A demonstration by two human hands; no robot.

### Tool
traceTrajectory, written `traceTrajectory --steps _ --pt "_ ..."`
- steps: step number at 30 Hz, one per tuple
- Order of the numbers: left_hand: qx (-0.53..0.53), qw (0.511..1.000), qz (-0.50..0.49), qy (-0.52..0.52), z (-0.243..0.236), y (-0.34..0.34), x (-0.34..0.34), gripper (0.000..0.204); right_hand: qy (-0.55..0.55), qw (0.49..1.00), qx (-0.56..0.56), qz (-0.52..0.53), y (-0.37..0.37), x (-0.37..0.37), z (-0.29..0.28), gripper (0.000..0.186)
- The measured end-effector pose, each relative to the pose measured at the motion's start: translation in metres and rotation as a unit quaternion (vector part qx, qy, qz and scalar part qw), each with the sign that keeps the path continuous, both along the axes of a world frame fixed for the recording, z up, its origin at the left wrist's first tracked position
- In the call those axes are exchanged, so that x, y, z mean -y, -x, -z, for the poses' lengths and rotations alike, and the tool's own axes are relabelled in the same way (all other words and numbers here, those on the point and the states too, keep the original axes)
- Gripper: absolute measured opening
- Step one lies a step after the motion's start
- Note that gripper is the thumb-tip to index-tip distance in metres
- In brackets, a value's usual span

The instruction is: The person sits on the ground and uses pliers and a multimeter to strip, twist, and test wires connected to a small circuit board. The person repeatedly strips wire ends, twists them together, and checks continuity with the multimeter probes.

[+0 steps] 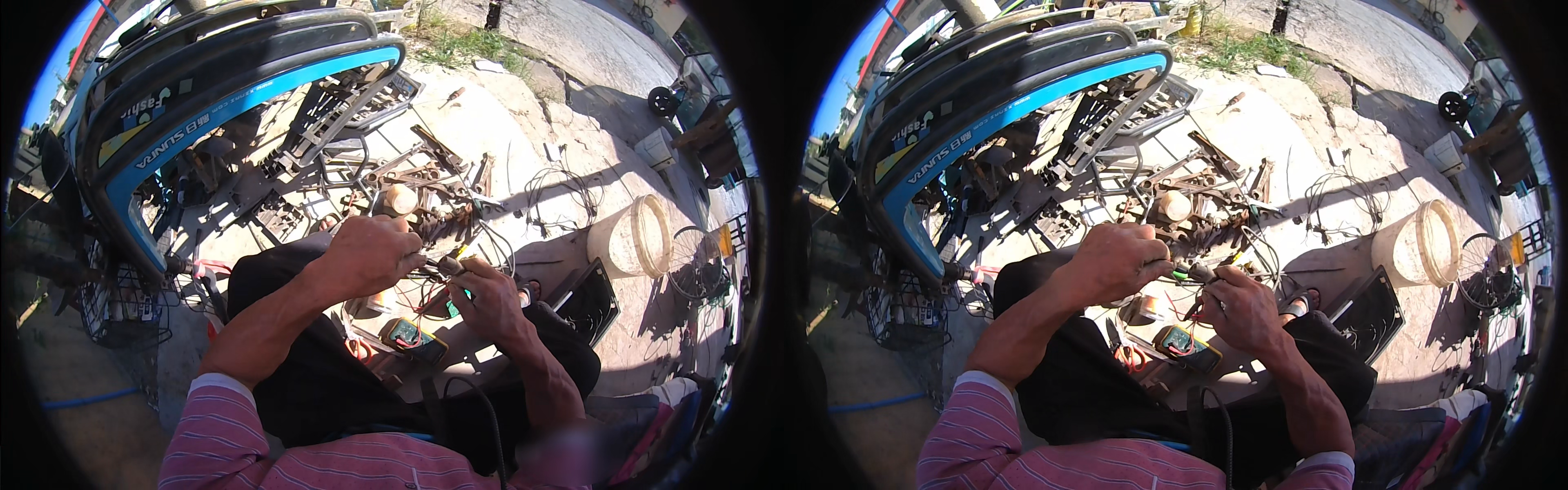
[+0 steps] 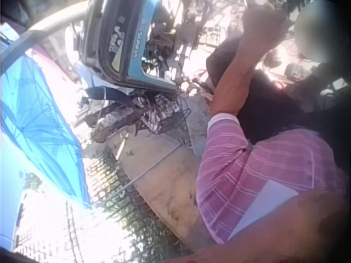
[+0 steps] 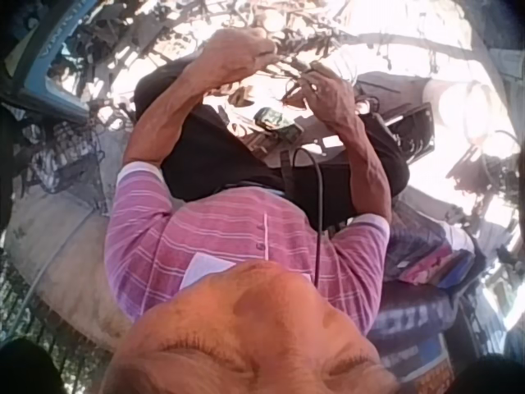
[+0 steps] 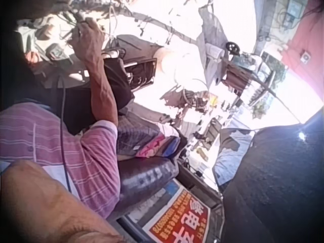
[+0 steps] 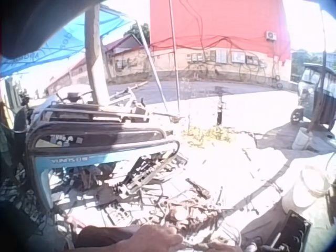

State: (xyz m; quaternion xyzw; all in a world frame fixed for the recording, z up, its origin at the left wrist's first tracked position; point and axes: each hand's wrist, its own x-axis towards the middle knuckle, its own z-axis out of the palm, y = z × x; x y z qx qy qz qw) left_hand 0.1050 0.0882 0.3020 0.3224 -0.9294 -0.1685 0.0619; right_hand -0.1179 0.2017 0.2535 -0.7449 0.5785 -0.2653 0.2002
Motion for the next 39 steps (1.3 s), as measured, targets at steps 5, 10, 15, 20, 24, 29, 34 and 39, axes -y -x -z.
traceTrajectory --steps 5,10,15,20,24,29,34,39 --pt "0.003 1.0 -0.006 -0.009 0.003 0.0 0.001 0.024 -0.018 1.0 0.005 0.002 0.0 0.0 -0.002 0.013" --pt "0.004 0.999 -0.01 -0.041 0.007 -0.002 0.004 0.024 -0.019 1.0 0.007 -0.002 0.0 0.0 -0.003 0.012" --pt "0.0 0.995 -0.025 -0.099 0.0 -0.002 0.01 0.027 -0.008 1.0 0.012 -0.001 0.001 0.003 -0.01 0.013" --pt "-0.001 0.991 -0.013 -0.134 -0.005 -0.004 0.016 0.028 -0.011 1.0 0.008 -0.004 0.002 0.003 -0.014 0.013" --pt "0.007 0.989 -0.007 -0.146 -0.008 -0.004 0.02 0.027 -0.004 1.0 0.003 -0.003 0.002 0.003 -0.016 0.013" --pt "0.0 0.978 -0.041 -0.204 -0.014 -0.004 0.022 0.024 0.02 1.0 -0.001 -0.005 0.002 0.002 -0.02 0.013" --pt "0.0 0.977 -0.05 -0.206 -0.012 -0.005 0.025 0.02 0.0 0.999 -0.031 -0.009 0.008 0.003 -0.023 0.012" --pt "-0.089 0.977 -0.119 -0.15 -0.012 -0.017 0.04 0.023 -0.022 0.999 0.025 0.028 0.02 0.001 -0.022 0.014"
